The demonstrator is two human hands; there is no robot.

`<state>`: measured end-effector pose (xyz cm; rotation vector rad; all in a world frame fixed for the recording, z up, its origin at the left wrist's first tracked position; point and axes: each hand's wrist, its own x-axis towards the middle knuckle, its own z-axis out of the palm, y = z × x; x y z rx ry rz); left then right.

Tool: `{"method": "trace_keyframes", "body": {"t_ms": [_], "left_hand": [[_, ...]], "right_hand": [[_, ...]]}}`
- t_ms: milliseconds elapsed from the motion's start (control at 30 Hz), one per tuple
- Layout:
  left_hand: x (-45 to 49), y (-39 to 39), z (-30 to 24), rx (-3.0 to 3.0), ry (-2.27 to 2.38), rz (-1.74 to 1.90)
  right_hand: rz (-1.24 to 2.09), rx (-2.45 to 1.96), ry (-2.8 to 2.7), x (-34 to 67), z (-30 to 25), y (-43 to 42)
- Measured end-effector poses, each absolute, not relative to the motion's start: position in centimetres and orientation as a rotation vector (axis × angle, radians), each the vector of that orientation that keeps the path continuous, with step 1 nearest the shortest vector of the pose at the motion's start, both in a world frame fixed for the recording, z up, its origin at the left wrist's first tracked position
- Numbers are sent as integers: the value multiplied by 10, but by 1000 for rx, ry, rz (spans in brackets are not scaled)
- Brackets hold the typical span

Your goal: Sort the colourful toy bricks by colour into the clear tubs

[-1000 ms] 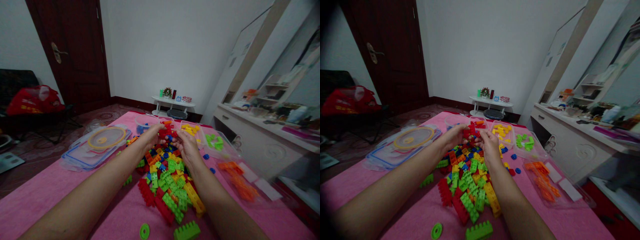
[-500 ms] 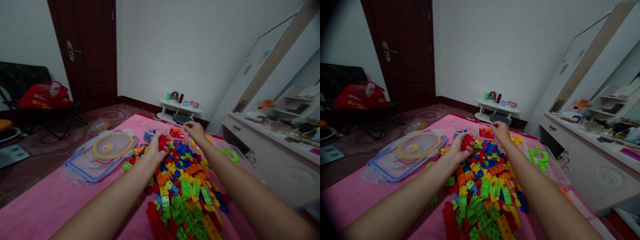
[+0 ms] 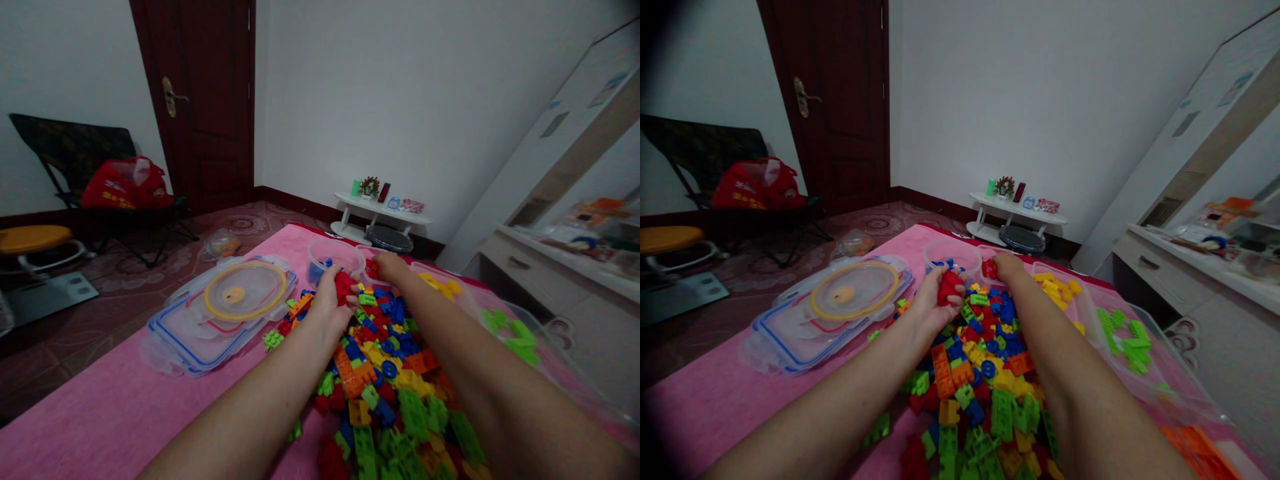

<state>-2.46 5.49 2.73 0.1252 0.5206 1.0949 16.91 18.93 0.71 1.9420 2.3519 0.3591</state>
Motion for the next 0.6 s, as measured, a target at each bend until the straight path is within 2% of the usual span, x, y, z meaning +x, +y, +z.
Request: {"method": "trace_keyframes", "body": {"t_ms": [133, 233, 333, 467, 533, 600], "left_hand": [[-21, 53, 25, 140, 522, 1093], [-19, 52, 23, 169, 490, 1096], [-17, 50, 23, 176, 495, 1093], [-15, 48, 26, 205, 515, 1088], [-14, 47, 27, 234, 520, 1098], [-14, 45, 27, 269, 532, 1112]], "right_hand": [[544, 2073, 2356, 178, 21, 178], [705, 2333, 2297, 205, 39, 164], [625, 2593, 2192, 240, 52, 148], [41, 3024, 2253, 256, 59, 112], [-428, 3307, 2366, 244, 60, 83], [-892, 3373, 2556, 225, 61, 48]]}}
